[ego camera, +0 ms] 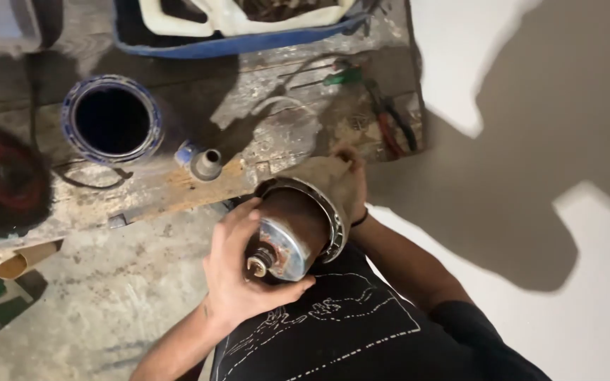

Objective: The person disassembles a cylindrical electrical component, removes a rubber seal, and cleans the interior with a cloth. They then use a hammer to tap the component and later use a screwdriver to adjust internal wiring.

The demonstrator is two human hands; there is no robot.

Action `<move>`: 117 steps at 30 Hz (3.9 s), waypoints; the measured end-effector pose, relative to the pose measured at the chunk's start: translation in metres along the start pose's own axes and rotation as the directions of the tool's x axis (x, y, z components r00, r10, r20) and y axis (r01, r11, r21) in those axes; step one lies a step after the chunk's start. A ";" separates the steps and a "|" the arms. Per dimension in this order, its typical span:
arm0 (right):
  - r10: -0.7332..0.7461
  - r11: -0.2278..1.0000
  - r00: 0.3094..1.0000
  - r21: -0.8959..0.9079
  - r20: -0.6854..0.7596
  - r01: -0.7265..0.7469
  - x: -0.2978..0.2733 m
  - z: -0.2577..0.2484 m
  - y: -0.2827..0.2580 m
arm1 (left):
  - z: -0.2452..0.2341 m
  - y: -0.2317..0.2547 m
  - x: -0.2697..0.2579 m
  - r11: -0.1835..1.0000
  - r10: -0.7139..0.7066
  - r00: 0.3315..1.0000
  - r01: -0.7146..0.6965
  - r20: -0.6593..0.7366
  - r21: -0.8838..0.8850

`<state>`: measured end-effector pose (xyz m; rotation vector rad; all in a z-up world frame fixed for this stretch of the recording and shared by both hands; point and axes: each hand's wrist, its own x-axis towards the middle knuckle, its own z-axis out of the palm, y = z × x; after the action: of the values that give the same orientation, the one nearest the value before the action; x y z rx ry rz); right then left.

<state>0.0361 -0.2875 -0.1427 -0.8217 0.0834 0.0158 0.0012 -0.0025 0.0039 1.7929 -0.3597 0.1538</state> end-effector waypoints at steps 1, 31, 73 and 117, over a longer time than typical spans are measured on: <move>0.008 1.000 1.000 0.000 -0.006 -0.008 -0.001 0.002 -0.003 | 0.001 0.004 0.003 1.000 0.024 1.000 -0.024 -0.003 0.001; 0.638 0.759 0.734 -0.027 0.230 -0.651 -0.009 0.042 0.016 | 0.043 0.000 0.010 0.989 0.100 0.988 -0.112 0.121 0.094; 0.452 0.392 0.871 -0.920 0.191 -0.002 0.020 0.030 -0.107 | 0.040 -0.035 -0.009 0.700 -0.354 0.919 0.138 -0.172 -0.701; 0.848 0.477 0.129 -0.847 0.514 0.237 -0.219 0.205 0.167 | -0.062 -0.017 -0.447 0.721 -0.607 0.286 -0.194 -0.741 -0.666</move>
<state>-0.1758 -0.0198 -0.1077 -1.6051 -1.1044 1.2578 -0.4090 0.1324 -0.1268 0.7168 0.7008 0.7651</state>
